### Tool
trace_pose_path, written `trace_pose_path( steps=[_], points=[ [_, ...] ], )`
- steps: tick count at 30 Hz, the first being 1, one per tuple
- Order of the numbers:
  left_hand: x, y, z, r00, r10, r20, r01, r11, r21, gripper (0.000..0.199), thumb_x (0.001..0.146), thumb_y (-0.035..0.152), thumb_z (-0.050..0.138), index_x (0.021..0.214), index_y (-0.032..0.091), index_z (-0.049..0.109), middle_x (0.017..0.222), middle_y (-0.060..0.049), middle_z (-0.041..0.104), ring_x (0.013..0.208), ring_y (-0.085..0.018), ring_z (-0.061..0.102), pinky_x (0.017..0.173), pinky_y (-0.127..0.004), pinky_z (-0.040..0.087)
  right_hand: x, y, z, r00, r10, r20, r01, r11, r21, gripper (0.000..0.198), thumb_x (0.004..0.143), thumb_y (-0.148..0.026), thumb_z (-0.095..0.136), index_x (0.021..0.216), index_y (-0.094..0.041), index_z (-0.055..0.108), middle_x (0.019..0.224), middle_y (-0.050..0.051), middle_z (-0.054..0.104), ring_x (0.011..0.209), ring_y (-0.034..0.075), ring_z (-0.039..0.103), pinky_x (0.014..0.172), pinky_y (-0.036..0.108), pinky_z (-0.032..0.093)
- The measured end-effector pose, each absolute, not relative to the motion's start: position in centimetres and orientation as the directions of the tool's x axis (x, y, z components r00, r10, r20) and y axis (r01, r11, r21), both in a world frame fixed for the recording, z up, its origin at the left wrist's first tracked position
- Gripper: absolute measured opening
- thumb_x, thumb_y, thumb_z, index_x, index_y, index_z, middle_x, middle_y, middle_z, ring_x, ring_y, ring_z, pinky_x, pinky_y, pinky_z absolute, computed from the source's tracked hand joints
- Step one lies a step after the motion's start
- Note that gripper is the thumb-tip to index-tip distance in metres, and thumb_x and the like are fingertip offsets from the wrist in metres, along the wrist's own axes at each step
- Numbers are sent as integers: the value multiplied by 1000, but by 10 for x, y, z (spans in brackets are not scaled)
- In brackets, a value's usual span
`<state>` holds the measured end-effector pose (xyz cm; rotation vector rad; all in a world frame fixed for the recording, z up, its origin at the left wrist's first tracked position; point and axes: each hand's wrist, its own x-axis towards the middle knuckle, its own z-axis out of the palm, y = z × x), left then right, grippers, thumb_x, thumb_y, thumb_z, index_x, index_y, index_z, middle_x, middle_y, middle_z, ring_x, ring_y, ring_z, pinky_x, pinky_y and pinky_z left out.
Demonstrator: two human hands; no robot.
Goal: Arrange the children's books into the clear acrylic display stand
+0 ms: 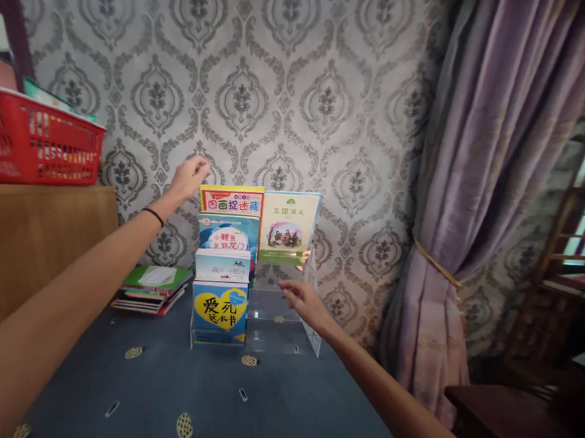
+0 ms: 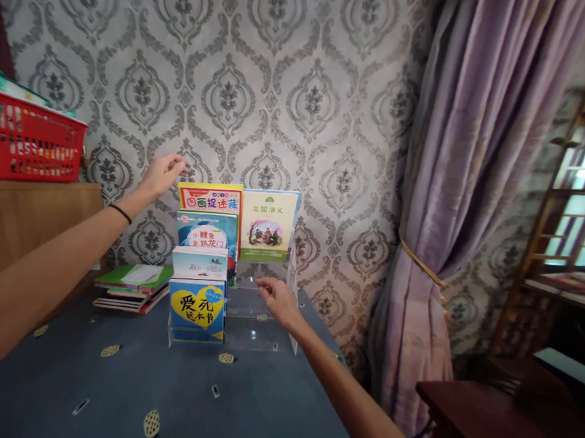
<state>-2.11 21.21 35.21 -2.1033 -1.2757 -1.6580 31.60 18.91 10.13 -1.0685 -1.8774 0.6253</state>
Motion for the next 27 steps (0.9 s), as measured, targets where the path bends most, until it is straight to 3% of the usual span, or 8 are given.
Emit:
trace_pose_path(
  steps=[4,8,18,27],
  points=[
    [-44,203,298,-82,561,824,679,-573,458,27,88,34,46,105,17,60,98,-8,70,91,-21,67,84,-34,52,319,174,85,-257,872,416,395,488,-779,39,77,-31,54,106,-14,74,97,12,76,81,24,72,60,31,57],
    [-56,198,256,-111,591,799,658,-559,504,34,87,36,51,116,18,57,110,-11,68,99,-23,65,89,-38,52,317,157,61,-266,895,357,361,436,-825,42,74,-41,57,103,-16,76,95,11,77,82,25,72,60,33,57],
    [-67,200,228,-66,720,691,541,-556,631,25,84,36,51,99,20,63,98,-7,70,93,-24,67,73,-33,56,283,102,14,-289,916,279,300,363,-882,43,75,-52,63,100,-20,78,102,13,75,84,27,72,62,36,57],
    [-77,157,138,-88,815,573,415,-493,765,39,80,52,50,102,21,60,104,-9,72,96,-27,70,72,-36,58,269,74,-19,-200,959,201,219,243,-945,53,69,-65,67,93,-19,78,91,12,76,81,29,72,62,38,57]
  ],
)
